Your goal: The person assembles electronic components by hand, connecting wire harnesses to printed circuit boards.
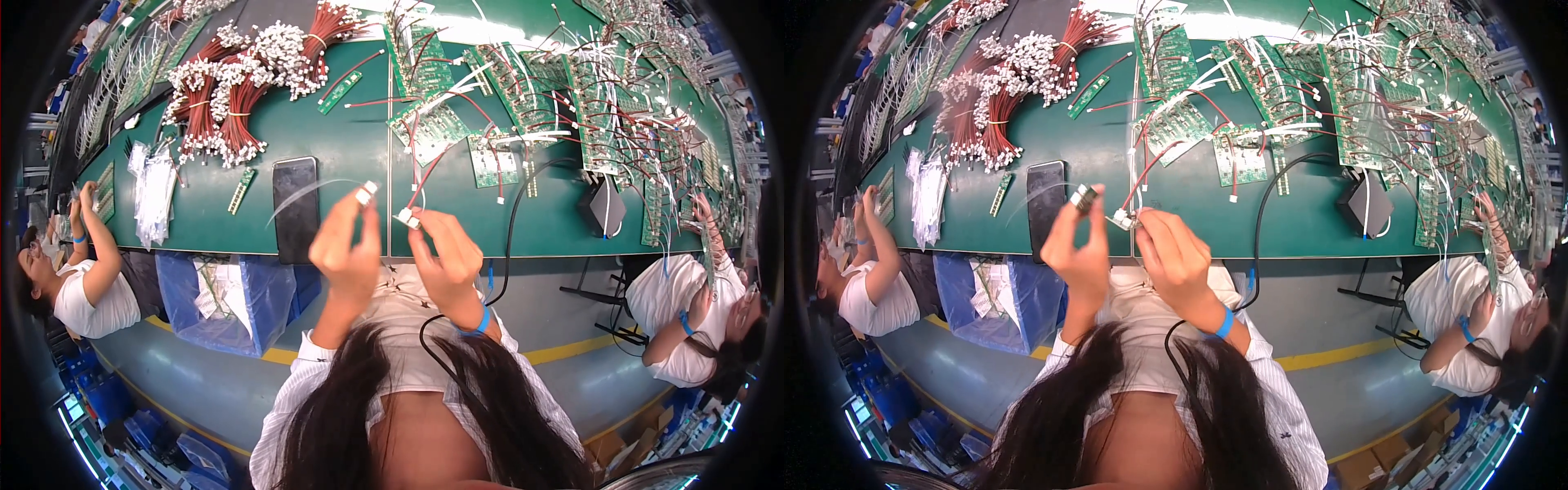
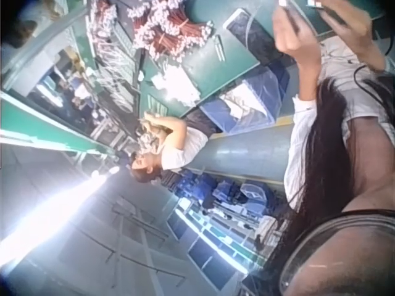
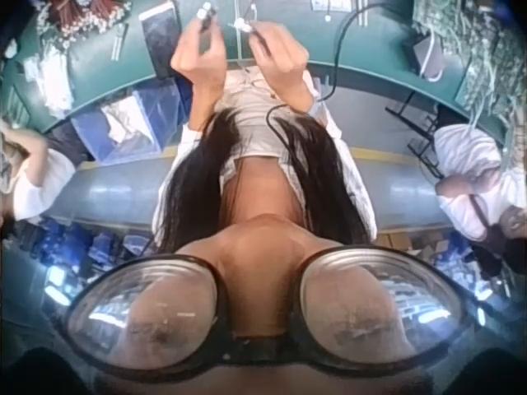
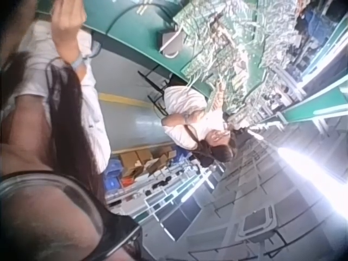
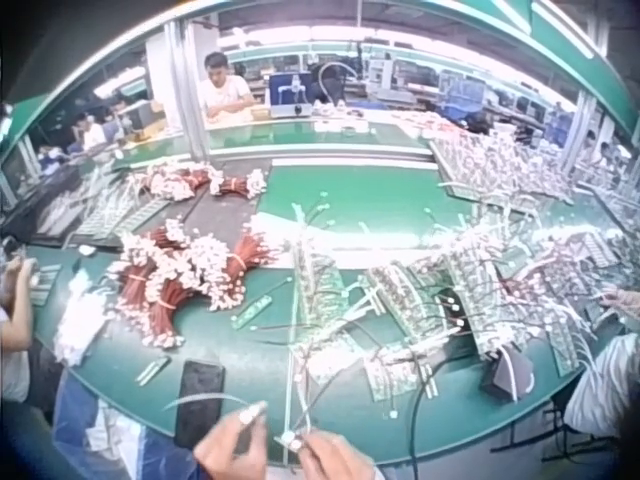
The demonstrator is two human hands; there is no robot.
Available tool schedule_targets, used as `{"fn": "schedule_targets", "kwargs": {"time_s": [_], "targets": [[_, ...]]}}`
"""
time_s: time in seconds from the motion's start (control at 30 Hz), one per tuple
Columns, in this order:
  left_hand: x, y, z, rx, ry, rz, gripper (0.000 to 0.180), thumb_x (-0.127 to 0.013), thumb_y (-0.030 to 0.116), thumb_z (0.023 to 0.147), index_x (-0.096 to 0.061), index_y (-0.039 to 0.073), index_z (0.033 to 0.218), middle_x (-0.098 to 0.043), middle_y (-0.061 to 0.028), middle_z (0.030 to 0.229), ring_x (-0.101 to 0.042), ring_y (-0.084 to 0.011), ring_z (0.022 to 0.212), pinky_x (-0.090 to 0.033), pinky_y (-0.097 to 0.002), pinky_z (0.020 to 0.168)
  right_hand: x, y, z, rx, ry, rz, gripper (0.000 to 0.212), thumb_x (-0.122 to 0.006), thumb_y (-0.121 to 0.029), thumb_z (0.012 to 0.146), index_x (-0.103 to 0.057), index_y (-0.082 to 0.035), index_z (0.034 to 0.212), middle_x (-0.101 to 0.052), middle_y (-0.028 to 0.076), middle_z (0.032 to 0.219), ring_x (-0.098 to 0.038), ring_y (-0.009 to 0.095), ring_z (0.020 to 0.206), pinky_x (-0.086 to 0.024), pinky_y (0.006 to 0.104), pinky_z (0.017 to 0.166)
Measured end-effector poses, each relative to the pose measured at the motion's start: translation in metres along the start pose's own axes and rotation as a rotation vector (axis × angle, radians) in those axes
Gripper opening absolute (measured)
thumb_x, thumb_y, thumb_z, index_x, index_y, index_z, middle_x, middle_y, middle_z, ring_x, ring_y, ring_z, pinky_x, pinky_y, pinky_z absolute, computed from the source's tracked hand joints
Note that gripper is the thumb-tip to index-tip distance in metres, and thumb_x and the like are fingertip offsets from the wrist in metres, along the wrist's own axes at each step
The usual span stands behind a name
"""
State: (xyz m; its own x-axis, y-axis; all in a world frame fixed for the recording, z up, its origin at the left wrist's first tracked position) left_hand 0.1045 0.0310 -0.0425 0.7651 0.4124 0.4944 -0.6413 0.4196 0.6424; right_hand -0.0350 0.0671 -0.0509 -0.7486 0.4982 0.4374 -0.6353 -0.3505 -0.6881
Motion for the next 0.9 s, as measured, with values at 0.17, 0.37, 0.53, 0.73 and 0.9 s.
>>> {"fn": "schedule_targets", "kwargs": {"time_s": [0.17, 0.37, 0.53, 0.73, 0.9], "targets": [[0.026, -0.060, 0.045, 0.025, -0.012, 0.273, 0.020, -0.060, -0.002, 0.076, -0.062, -0.001, 0.096, -0.064, -0.0161, 0.087, -0.062, -0.0279, 0.075, -0.049, -0.0343, 0.069, -0.006, -0.012, 0.007, 0.254, -0.089, -0.104, 0.029, -0.065, 0.002, 0.062, -0.061, 0.000, 0.091, -0.059, 0.010, 0.085, -0.061, 0.025, 0.075, -0.051, 0.0305, 0.063], [-0.013, -0.109, 0.089, -0.145, -0.227, 0.538, 0.022, -0.058, 0.007, 0.077, -0.063, 0.013, 0.097, -0.061, -0.0079, 0.076, -0.059, -0.0275, 0.070, -0.048, -0.0369, 0.061, -0.063, -0.058, 0.025, 0.470, -0.290, -0.253, 0.021, -0.061, -0.005, 0.059, -0.058, -0.002, 0.080, -0.048, 0.006, 0.074, -0.051, 0.019, 0.063, -0.043, 0.0267, 0.047], [-0.039, -0.143, 0.097, -0.291, -0.206, 0.841, 0.022, -0.061, 0.017, 0.075, -0.064, 0.019, 0.097, -0.059, -0.0037, 0.073, -0.058, -0.0225, 0.067, -0.047, -0.0339, 0.056, -0.137, -0.018, 0.034, 0.393, -0.320, -0.585, 0.010, -0.058, -0.007, 0.058, -0.050, -0.006, 0.065, -0.043, 0.003, 0.068, -0.051, 0.016, 0.065, -0.043, 0.0247, 0.045], [-0.040, -0.144, 0.086, -0.241, -0.333, 0.677, 0.026, -0.059, 0.025, 0.081, -0.063, 0.019, 0.106, -0.055, -0.0085, 0.091, -0.054, -0.0250, 0.080, -0.045, -0.0357, 0.065, -0.163, 0.013, 0.038, 0.363, -0.284, -0.716, 0.005, -0.057, -0.009, 0.061, -0.054, -0.007, 0.065, -0.044, 0.002, 0.069, -0.051, 0.015, 0.068, -0.044, 0.0240, 0.049], [-0.009, -0.105, 0.092, -0.271, -0.095, 0.433, 0.023, -0.052, 0.017, 0.087, -0.059, 0.004, 0.104, -0.056, -0.0125, 0.093, -0.054, -0.0300, 0.082, -0.044, -0.0368, 0.070, -0.151, 0.005, 0.027, 0.415, -0.397, -0.581, 0.025, -0.058, -0.009, 0.067, -0.056, 0.000, 0.090, -0.050, 0.007, 0.080, -0.053, 0.021, 0.073, -0.047, 0.0300, 0.063]]}}
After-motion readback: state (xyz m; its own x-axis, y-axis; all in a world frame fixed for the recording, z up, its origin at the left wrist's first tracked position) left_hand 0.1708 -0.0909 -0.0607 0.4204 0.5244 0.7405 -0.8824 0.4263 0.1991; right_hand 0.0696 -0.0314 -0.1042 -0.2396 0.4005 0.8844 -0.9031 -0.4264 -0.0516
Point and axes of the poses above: each hand's wrist, its own z-axis towards the middle knuckle, its own x-axis out of the back of the hand, y = z × x, the point moved 10 cm from there along z, towards the middle knuckle
